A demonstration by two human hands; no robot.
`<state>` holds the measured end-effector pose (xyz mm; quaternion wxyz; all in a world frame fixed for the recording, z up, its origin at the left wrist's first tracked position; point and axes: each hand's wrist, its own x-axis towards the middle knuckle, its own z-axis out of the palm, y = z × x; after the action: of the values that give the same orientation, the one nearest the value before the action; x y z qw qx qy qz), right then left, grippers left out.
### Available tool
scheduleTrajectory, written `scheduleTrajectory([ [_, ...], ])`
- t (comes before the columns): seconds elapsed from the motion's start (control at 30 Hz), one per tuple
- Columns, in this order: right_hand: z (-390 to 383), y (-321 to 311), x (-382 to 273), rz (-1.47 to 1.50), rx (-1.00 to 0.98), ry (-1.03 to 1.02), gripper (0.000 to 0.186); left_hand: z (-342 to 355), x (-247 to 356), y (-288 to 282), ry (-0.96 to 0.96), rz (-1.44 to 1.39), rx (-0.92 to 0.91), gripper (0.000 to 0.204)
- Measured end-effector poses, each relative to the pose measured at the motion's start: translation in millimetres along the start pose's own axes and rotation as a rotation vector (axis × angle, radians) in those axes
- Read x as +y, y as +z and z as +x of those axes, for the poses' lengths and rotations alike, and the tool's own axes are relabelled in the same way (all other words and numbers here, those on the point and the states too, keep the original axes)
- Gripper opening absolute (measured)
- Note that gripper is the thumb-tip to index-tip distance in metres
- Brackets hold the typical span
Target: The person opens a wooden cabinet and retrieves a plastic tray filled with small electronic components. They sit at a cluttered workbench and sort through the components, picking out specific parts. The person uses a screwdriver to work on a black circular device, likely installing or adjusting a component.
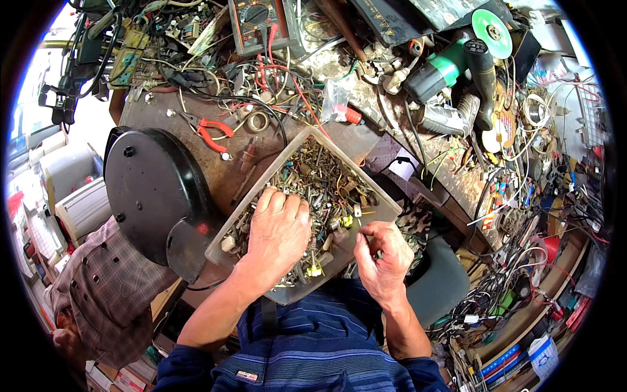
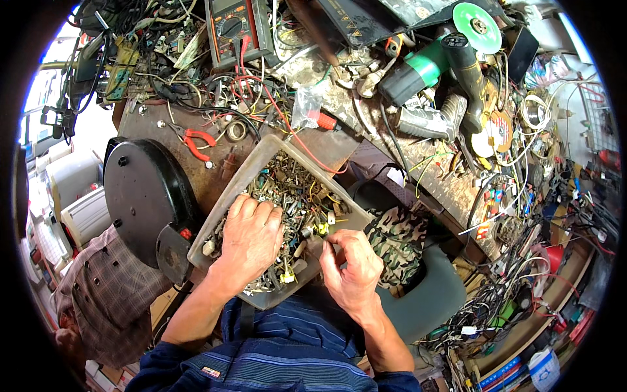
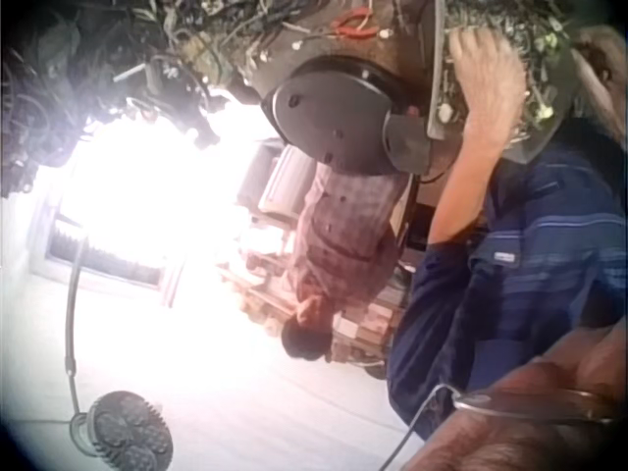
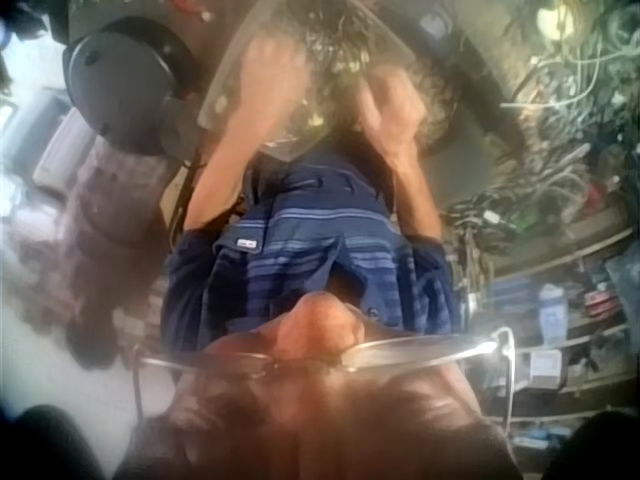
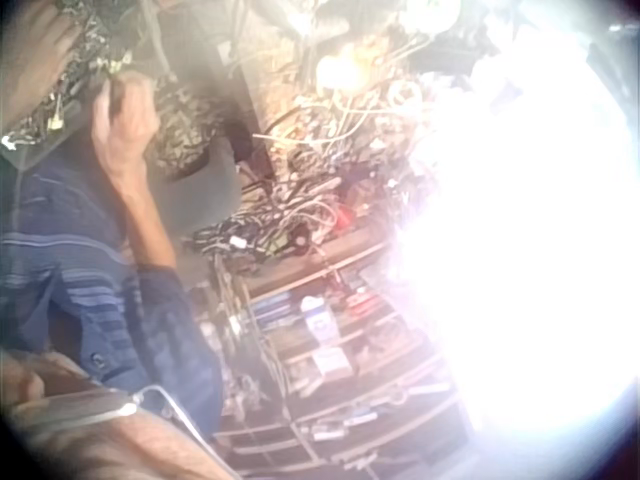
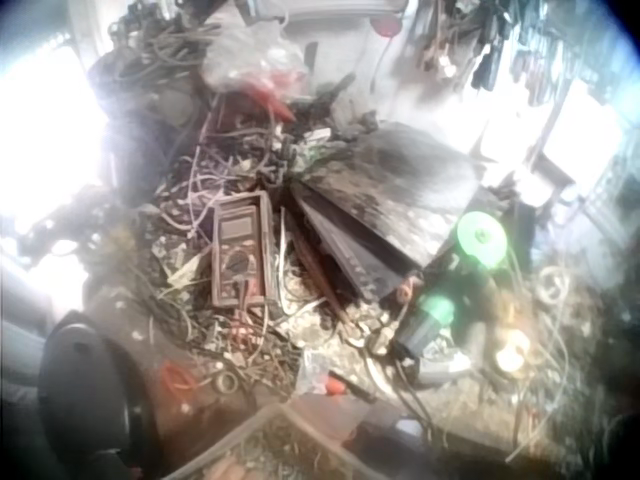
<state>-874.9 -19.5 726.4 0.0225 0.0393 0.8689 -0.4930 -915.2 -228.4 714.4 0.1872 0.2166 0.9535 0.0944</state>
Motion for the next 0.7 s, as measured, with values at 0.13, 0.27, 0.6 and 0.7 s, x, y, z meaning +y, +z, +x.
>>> scheduleTrajectory([
  [0.13, -2, 2, 2, 0.016, 0.024, 0.003, 0.021, -7, 0, 0, 0.004, 0.005, 0.002, 0.031],
  [0.27, -2, 2, 2, 0.015, 0.036, -0.003, 0.021, -10, 1, -2, 0.001, 0.014, 0.011, 0.031],
  [0.6, 1, 1, 0, 0.017, 0.036, 0.017, 0.02, -17, 3, -7, -0.02, 0.007, 0.018, 0.03],
  [0.7, 0, 2, 1, 0.026, 0.041, 0.018, 0.021, -21, 3, -5, -0.022, 0.008, 0.039, 0.03],
])
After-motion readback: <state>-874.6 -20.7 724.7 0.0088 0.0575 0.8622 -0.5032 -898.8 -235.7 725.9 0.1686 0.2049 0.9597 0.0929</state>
